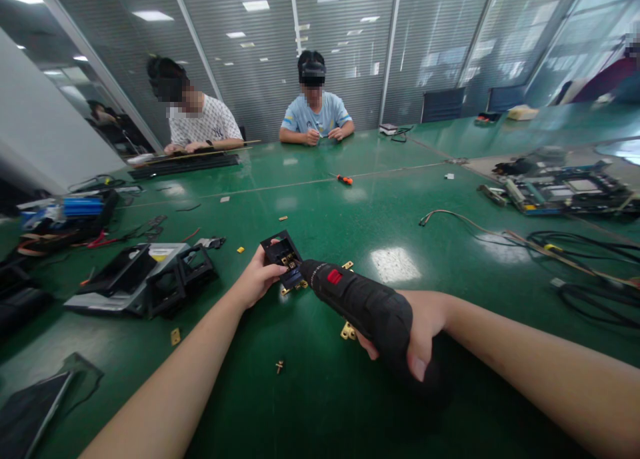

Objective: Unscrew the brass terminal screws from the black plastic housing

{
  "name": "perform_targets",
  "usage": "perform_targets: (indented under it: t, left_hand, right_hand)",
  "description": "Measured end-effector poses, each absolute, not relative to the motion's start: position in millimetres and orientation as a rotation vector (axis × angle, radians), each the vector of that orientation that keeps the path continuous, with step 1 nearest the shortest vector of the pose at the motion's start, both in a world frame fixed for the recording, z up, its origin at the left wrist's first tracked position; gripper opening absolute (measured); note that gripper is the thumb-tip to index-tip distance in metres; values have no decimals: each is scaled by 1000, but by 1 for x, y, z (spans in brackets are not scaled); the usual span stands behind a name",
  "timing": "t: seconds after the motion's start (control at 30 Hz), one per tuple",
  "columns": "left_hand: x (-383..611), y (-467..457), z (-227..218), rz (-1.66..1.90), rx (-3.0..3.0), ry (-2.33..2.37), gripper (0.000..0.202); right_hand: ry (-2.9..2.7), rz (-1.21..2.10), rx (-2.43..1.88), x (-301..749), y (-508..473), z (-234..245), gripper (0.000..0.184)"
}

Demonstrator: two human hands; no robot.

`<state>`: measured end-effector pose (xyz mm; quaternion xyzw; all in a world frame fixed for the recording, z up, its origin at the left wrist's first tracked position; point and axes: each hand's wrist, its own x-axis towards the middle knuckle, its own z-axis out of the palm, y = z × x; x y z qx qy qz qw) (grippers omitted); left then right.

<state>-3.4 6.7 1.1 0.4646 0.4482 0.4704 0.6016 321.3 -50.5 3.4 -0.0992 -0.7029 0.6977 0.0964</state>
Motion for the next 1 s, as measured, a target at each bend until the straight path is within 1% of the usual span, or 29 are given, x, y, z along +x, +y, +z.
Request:
perform_targets:
  t: [0.33, 0.5, 1.0]
  left_hand:
    - [-5, 8, -1, 1085, 1088, 1031, 72]
    - [-6, 9, -4, 1089, 1119, 1014, 68]
    - [-4, 8, 0, 1083, 1117, 1029, 69]
  right_hand:
    - [-2074, 2074, -318, 322, -51, 4, 63]
    - [-2089, 2041, -294, 321, -51, 4, 63]
    - [-2059, 2072, -284, 320, -52, 6, 62]
